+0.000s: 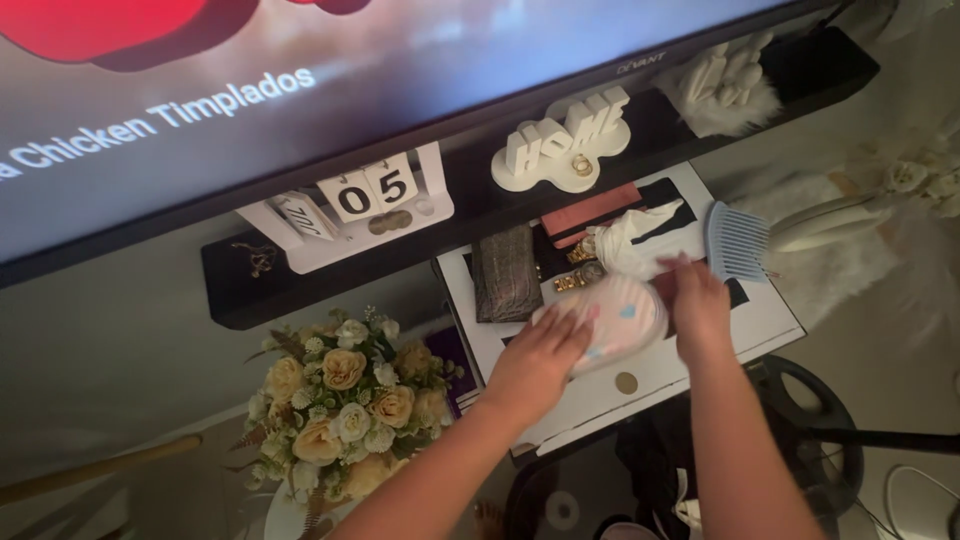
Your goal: Organizing various items on a shelf, packing a small bag, folding a towel, and hanging a hat.
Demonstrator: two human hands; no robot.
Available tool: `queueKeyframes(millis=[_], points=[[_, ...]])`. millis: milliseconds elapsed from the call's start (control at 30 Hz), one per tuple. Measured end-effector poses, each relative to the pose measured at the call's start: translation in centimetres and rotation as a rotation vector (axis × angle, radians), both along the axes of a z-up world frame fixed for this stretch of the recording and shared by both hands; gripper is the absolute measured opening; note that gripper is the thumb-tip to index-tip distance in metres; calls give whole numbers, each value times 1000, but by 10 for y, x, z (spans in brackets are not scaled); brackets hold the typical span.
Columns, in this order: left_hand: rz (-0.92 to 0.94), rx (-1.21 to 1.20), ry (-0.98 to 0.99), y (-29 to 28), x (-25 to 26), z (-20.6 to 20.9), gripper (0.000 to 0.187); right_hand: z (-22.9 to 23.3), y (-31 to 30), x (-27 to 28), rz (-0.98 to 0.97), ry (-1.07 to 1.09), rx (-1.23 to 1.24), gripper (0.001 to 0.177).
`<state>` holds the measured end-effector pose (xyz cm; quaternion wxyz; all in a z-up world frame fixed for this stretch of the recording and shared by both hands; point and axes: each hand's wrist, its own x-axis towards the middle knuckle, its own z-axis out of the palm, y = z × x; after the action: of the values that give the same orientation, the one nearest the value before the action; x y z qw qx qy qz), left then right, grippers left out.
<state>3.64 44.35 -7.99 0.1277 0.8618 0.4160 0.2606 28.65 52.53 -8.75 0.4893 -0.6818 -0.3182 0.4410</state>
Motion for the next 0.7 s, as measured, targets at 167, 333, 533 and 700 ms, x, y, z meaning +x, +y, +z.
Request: queueKeyframes(millis=[167, 333, 533, 700], points=[[2, 80, 110, -22, -18, -11, 44, -5, 46, -18, 260, -133, 123, 36], [38, 92, 235, -27, -23, -18, 52, -19, 60, -3, 288, -127, 138, 43], [-120, -362, 188, -23, -21, 40, 108, -24, 32, 32, -14, 564, 379, 28], [127, -501, -489, -5, 4, 39, 98, -15, -6, 29, 113, 900, 453, 21]])
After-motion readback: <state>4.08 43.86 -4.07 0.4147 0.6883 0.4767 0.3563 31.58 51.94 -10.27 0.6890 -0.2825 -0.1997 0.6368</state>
